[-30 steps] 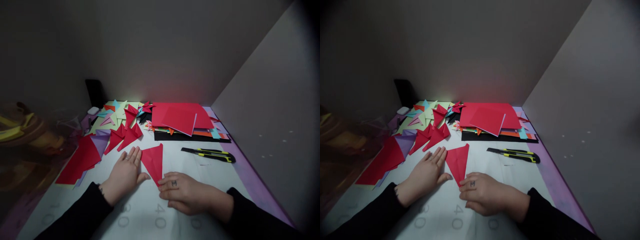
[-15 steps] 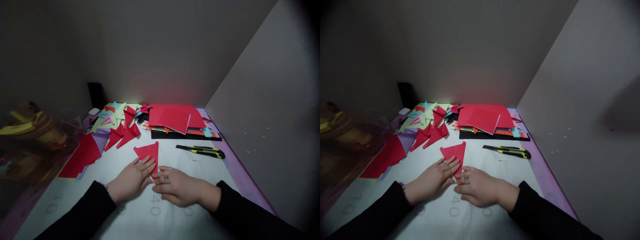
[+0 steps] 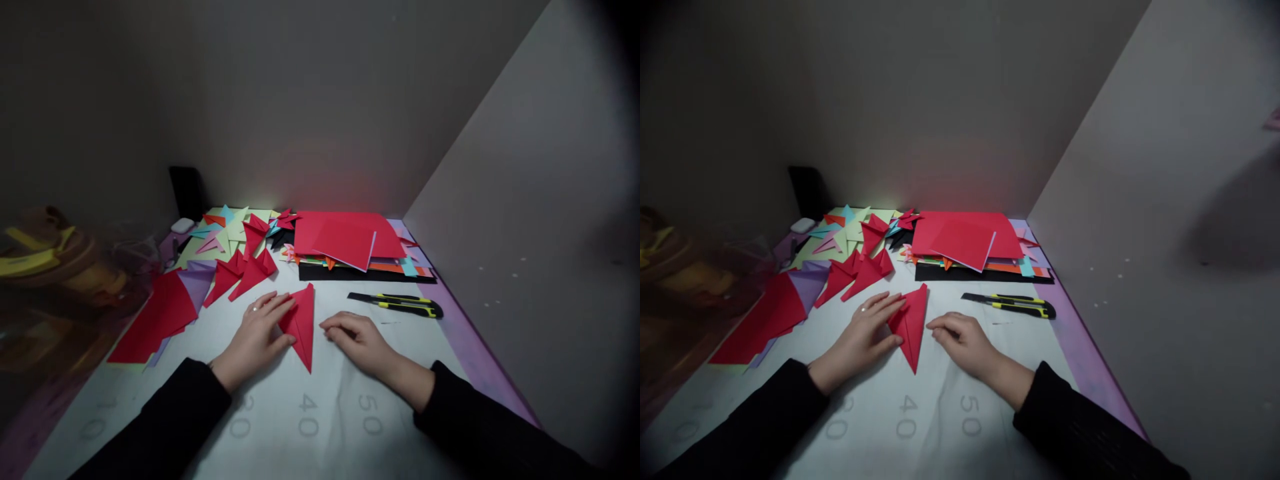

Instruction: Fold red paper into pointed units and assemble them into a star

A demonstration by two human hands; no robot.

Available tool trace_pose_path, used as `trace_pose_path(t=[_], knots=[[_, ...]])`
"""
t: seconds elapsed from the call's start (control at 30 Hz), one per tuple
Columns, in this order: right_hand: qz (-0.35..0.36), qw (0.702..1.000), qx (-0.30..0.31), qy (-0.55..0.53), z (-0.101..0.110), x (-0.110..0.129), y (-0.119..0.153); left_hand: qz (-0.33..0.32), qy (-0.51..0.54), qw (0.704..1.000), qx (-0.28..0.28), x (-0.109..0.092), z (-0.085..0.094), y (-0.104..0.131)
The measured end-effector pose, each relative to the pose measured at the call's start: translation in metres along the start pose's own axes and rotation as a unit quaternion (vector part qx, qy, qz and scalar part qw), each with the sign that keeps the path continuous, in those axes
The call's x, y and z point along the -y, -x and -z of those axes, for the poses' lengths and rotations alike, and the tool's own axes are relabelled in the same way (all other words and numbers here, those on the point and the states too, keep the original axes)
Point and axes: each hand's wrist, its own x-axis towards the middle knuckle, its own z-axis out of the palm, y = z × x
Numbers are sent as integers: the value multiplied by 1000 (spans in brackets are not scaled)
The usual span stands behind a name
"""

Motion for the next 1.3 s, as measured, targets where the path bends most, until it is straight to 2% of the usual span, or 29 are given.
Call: trace_pose_path(t=[0.1,0.33,0.53,0.67,0.77,0.83,0.87,0.9,0.97,1.03,1.07,1.17,1.3], knots=[[-28,999,-12,22,-6,-1,-3,16,14,1000,-8,0,1,0],[-94,994,3,-49,-20,0,-3,29,49,998,-2,-5,2,-5],[-145,980,-27,-135,-26,2,-9,24,125,990,-66,-10,7,-5],[-188,952,-6,-243,-34,9,-14,21,130,986,-98,-15,7,-1],[-207,939,-15,-273,-39,12,-15,36,118,978,-170,-20,1,2],[-202,934,-51,-291,-40,12,-15,76,163,951,-252,-23,-6,3],[-196,931,-69,-301,-40,12,-15,103,221,929,-277,-26,-10,3],[-190,928,-83,-311,-40,13,-15,129,302,904,-275,-29,-14,3],[-183,923,-96,-326,-39,15,-15,174,469,844,-193,-34,-20,1],[-174,920,-96,-337,-39,18,-15,199,563,795,-107,-40,-21,-4],[-167,920,-93,-342,-40,21,-16,203,581,784,-88,-42,-21,-7],[-142,916,-83,-367,-43,28,-23,202,595,768,-122,-45,-14,-22],[-108,886,-72,-445,-42,32,-37,198,645,719,-167,-43,-6,-36]])
